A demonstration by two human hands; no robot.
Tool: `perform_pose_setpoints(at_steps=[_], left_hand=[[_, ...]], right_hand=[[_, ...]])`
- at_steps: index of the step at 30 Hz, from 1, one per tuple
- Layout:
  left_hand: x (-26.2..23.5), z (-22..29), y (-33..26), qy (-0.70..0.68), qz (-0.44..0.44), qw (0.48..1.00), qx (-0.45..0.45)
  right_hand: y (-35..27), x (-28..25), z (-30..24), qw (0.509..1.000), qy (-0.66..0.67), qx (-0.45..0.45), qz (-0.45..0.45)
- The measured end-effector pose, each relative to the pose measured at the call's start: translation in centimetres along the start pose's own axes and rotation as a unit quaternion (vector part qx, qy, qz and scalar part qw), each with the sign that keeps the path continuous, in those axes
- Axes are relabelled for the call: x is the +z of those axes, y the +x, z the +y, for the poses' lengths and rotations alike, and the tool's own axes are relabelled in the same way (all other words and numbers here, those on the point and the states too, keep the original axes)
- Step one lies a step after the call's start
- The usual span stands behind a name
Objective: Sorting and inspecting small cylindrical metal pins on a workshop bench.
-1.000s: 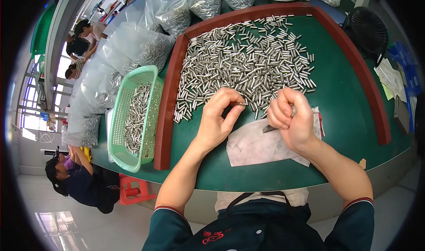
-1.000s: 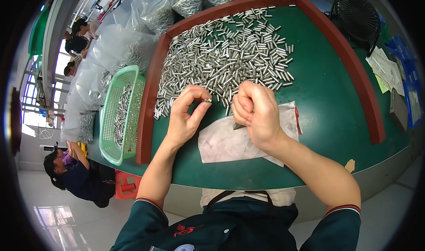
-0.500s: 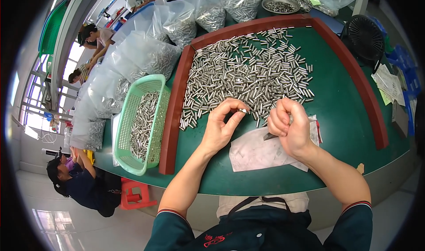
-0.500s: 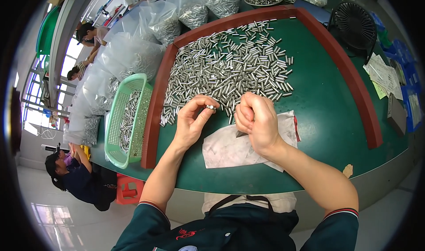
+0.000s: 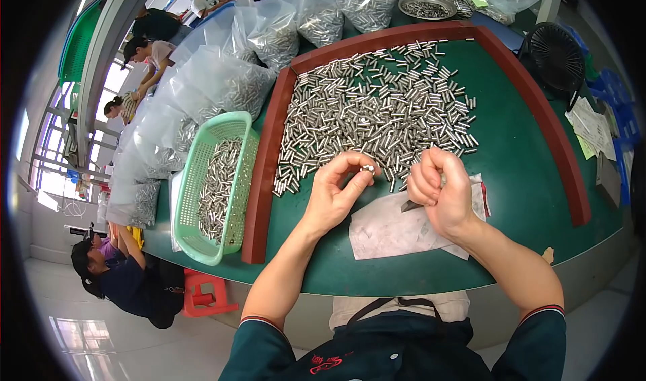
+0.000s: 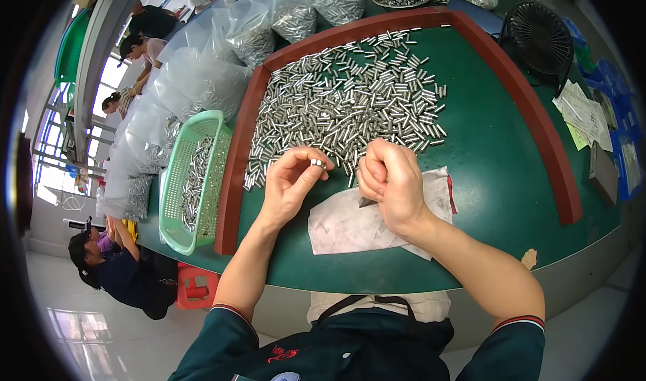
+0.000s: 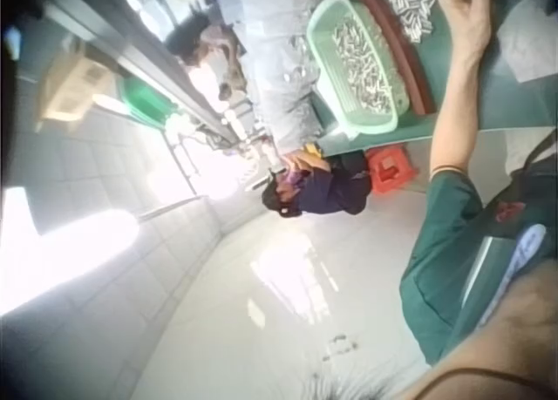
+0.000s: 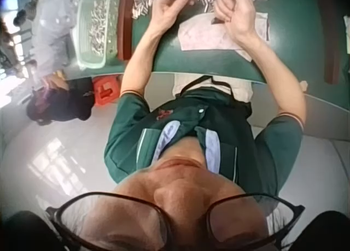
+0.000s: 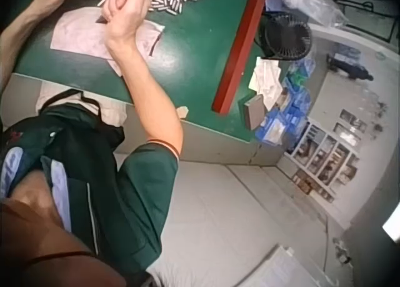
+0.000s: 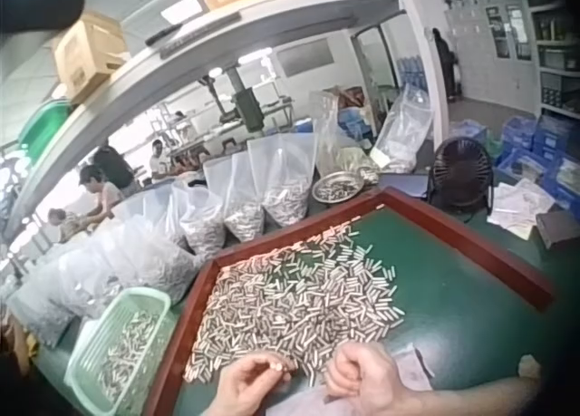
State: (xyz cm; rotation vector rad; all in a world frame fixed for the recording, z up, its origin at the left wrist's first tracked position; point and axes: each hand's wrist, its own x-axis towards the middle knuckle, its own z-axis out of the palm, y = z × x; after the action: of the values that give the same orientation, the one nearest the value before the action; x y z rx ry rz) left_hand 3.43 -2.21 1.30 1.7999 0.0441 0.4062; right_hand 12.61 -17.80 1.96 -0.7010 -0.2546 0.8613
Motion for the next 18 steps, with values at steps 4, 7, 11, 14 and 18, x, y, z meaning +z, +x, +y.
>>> perform_pose_setpoints(at_steps=[4,7,11,14,18], left_hand=[[0.8,3.1,-0.4,0.304,-0.120,0.944,0.050],[1.5,2.9,-1.0,0.361,-0.139,0.919,0.077],[1.7,2.5,-1.2,0.335,-0.123,0.933,0.037],[1.6,2.6,-1.4,0.317,-0.109,0.942,0.001],[1.7,2.2,-1.4,0.307,-0.116,0.944,-0.019]], right_hand=[[0.1,-0.2,-0.1,1.000,-0.001,-0.006,-0.006],[0.0,0.0,0.0,0.999,-0.013,-0.027,-0.013],[-0.2,-0.1,0.2,0.998,-0.004,-0.060,-0.030],[-0.4,0.1,0.4,0.997,-0.001,-0.069,-0.046],[-0.5,0.0,0.8,0.995,-0.019,-0.057,-0.074]])
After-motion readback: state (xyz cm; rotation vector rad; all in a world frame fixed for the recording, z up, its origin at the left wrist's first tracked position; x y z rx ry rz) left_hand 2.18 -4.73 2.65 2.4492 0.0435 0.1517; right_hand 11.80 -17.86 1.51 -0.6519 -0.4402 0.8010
